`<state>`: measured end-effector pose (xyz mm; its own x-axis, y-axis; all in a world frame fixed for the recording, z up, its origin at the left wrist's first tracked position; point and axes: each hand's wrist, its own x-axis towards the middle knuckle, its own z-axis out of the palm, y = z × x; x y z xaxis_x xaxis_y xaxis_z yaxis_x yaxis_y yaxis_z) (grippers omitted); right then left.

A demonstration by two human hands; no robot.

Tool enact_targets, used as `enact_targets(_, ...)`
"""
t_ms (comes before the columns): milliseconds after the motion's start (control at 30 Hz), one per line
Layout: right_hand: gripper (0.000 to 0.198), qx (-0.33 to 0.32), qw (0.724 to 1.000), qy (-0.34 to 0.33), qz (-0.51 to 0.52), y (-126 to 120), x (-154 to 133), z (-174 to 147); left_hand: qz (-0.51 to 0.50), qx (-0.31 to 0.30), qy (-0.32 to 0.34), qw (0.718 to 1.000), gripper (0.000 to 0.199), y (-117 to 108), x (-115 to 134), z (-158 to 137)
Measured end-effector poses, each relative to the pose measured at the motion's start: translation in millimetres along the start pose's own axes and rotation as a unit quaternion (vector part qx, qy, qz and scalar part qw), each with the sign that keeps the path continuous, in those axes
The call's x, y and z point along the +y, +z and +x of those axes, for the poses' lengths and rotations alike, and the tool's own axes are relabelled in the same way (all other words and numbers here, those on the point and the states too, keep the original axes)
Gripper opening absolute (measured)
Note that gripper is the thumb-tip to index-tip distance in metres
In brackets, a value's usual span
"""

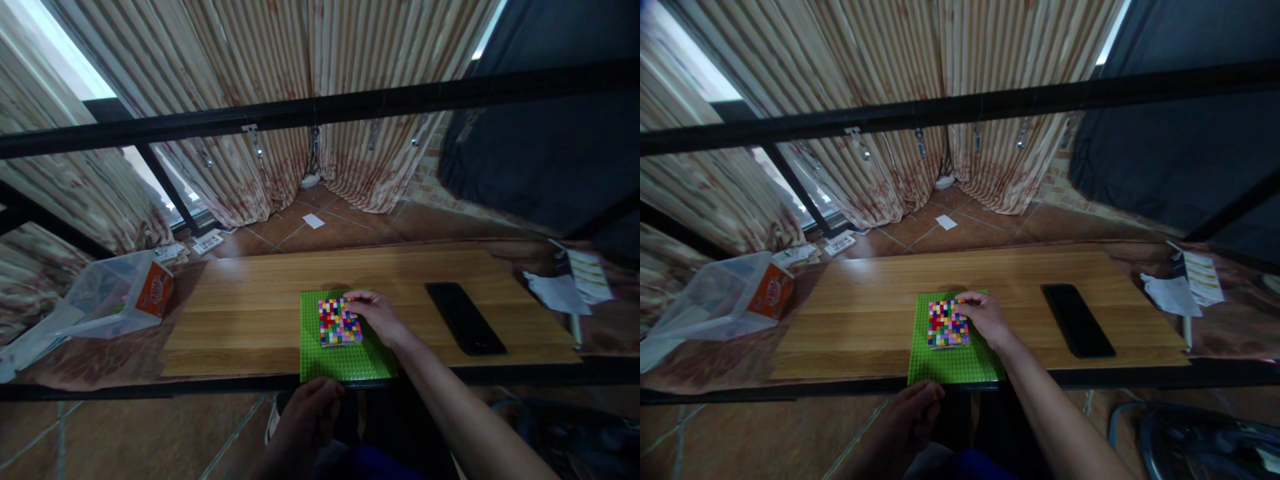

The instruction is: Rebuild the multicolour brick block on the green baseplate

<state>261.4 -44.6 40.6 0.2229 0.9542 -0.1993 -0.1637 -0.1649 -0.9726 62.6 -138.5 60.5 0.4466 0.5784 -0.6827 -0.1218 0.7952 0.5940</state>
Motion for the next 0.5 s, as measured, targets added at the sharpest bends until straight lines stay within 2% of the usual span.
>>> enact_targets(100, 0.033, 0.05, 0.998, -0.039, -0.031, -1, 1, -8, -0.037, 0.022, 0.036, 0.998, 0.036, 6, 6, -1)
enact_targets(200, 0.028, 0.114, 0.983, -0.111, -0.095, 1, -2, -32, -0.087, 0.03, 0.06, 0.994, 0.039, 6, 11, 0)
enact_targets(233, 0.024, 0.105, 0.978, -0.134, -0.118, 3, -4, -43, -0.099, 0.026, 0.067, 0.993, 0.04, 5, 13, 1)
enact_targets(300, 0.017, 0.028, 0.976, -0.153, -0.149, 8, -9, -67, -0.113, 0.018, 0.08, 0.99, 0.041, 4, 15, 2)
enact_targets(367, 0.014, -0.054, 0.96, -0.183, -0.206, 15, -14, -89, -0.114, 0.015, 0.089, 0.989, 0.041, 3, 17, 3)
enact_targets(500, 0.015, -0.079, 0.919, -0.237, -0.305, 27, -21, -112, -0.104, -0.002, 0.101, 0.989, 0.041, 8, 19, 2)
